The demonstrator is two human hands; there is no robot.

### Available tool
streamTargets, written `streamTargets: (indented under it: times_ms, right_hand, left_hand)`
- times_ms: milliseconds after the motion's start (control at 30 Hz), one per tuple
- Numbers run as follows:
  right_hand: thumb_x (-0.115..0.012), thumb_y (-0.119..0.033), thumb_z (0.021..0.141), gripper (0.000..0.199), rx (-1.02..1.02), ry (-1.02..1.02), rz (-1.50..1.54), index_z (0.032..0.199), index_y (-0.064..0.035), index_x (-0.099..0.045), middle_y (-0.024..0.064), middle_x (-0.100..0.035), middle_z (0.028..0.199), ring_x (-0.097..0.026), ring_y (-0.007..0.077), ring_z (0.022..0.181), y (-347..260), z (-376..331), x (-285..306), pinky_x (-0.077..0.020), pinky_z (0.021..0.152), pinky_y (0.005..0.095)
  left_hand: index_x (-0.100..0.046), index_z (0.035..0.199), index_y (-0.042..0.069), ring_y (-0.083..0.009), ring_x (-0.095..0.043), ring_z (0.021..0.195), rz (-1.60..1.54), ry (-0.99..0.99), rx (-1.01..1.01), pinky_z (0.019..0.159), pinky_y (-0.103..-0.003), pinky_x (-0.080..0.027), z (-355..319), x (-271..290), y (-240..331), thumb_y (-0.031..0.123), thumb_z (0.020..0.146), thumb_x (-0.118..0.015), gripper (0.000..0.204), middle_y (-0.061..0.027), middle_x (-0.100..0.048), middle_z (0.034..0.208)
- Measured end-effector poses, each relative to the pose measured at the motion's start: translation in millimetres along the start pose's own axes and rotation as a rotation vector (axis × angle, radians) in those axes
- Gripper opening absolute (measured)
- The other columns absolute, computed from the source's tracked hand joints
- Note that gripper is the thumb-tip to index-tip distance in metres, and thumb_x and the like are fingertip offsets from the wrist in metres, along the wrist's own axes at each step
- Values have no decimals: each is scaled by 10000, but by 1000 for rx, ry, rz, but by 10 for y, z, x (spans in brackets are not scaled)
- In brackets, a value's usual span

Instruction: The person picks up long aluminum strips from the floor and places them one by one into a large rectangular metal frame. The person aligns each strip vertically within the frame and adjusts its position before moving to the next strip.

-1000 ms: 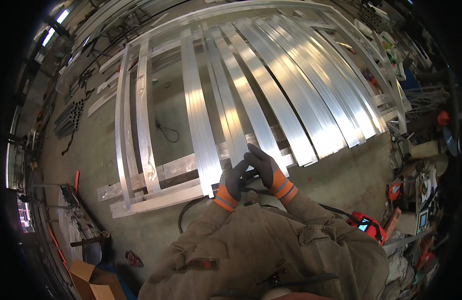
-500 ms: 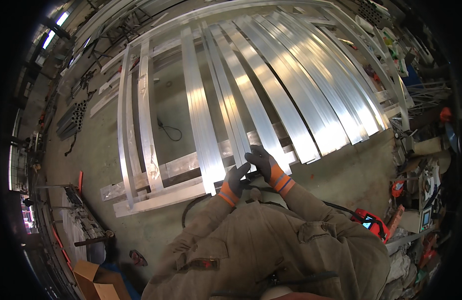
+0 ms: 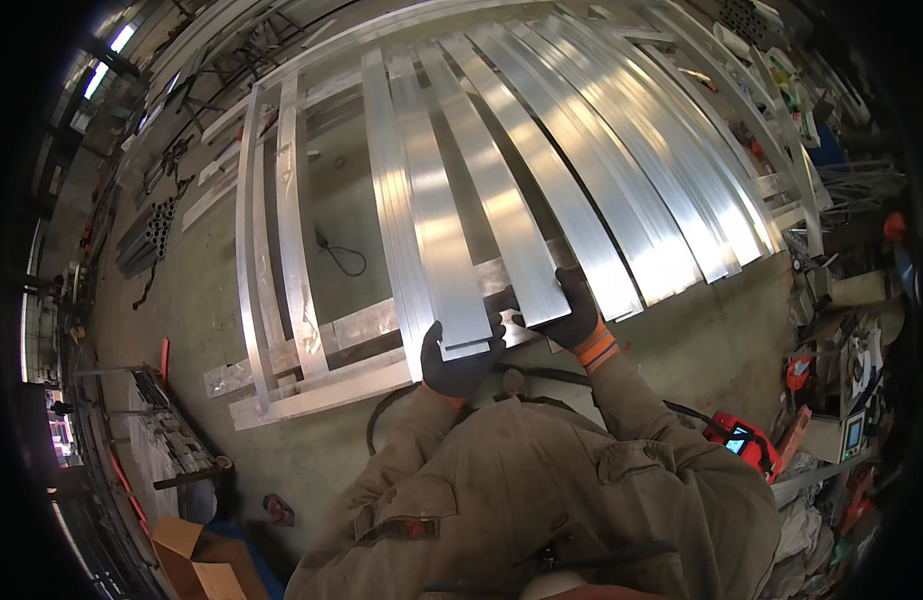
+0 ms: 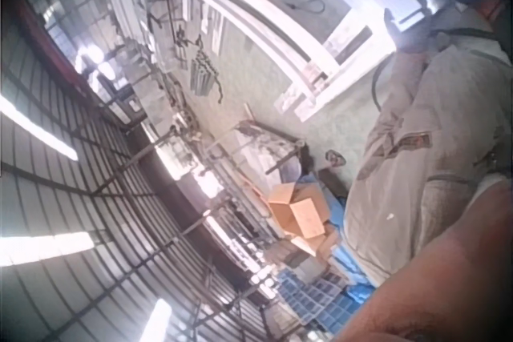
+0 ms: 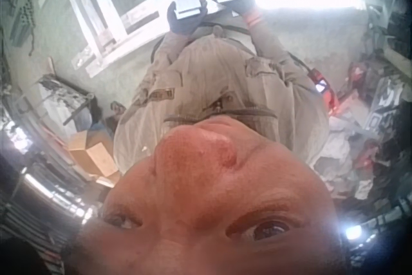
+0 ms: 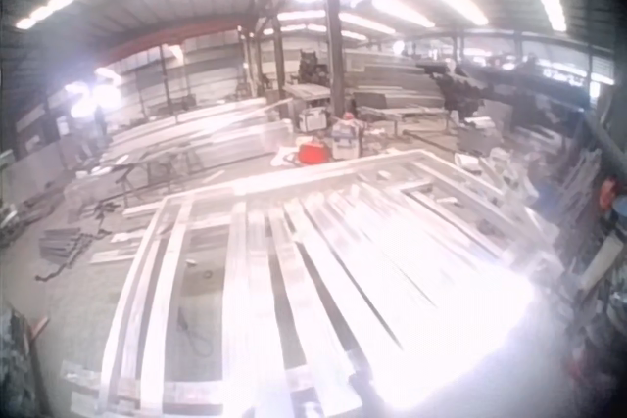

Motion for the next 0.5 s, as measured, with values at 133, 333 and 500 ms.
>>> streamTargets:
  times_ms: [133, 333, 500]
  right_hand:
    - [-552, -439, 1106, 709, 37, 96, -85, 1636, 13, -423, 270, -557, 1570, -572, 408, 1442, -222, -57, -172, -492, 1178, 575]
    - [-733, -216, 1037, 545, 167, 151, -173, 1478, 54, -562, 233, -677, 1401, -680, 371, 1300, -469, -73, -175, -564, 1096, 469]
    - [-816, -101, 953, 427, 1024, -179, -1794, 1341, 24, -688, 194, -770, 1221, -762, 280, 1125, -654, -462, -692, -613, 953, 420]
  left_hand:
    - [-461, 1647, 111, -435, -464, 1505, 0, -24, 32, 1261, -620, -327, 34, -349, 75, 578, 1077, -470, 737, -193, -490, 1667]
    - [-408, 1665, 53, -399, -464, 1535, 12, -66, 45, 1260, -578, -348, 145, -758, 104, 572, 1100, -438, 768, -193, -499, 1653]
    - [-412, 1660, 47, -405, -456, 1540, 49, -36, 35, 1246, -588, -362, 160, -715, 64, 576, 1097, -450, 774, -197, -510, 1635]
Point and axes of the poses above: each hand's wrist, its own z-axis towards the middle knuckle, its own x-axis out of the back of the hand, y = z × x, the point moved 9 cm from there along z, towards the middle knuckle
